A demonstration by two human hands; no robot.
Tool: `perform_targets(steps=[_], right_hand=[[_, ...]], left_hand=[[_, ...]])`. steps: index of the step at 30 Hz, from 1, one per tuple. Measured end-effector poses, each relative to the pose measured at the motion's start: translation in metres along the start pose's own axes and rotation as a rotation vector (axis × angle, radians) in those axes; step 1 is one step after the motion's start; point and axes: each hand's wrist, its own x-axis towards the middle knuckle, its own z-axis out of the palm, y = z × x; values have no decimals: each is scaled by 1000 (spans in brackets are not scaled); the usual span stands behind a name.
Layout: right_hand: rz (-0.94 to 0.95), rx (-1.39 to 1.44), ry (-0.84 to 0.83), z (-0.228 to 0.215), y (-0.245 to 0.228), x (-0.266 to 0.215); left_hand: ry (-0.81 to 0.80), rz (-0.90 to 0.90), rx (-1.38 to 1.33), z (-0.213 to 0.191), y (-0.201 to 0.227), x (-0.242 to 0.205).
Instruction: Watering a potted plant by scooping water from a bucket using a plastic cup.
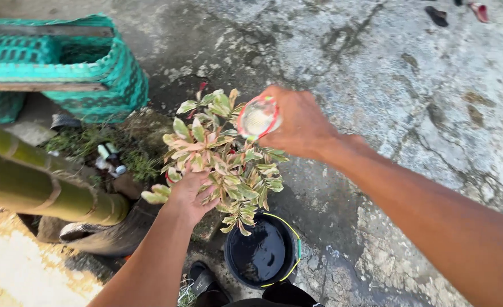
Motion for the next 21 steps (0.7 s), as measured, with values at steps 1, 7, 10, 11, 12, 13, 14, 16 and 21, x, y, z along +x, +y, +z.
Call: perform_targets(steps=[1,7,10,11,12,13,14,16,21], right_hand=[[-9,1,-6,0,6,4],[-1,-68,-9,-12,31,15],[29,-85,-13,-20,34,17],[48,-102,0,-23,37,17],[68,-119,13,-26,41,17],[71,-116,9,-28,46,18],[86,-129,22,-30,51,19],[86,-142,29,-33,62,25],[29,-290,102,-41,105,42]], left_hand=[[7,3,-8,-5,-3,2],[29,-8,77,-11,-9,-23],[-12,-18,28,-21,-20,-12],[-14,-21,37,-20,-21,-15],[-16,-24,46,-18,-22,-17],[-14,-29,47,-18,-24,-19],[-1,-40,36,-17,-26,-20],[18,-47,12,-19,-32,-19],[36,-42,96,-31,-42,-17]])
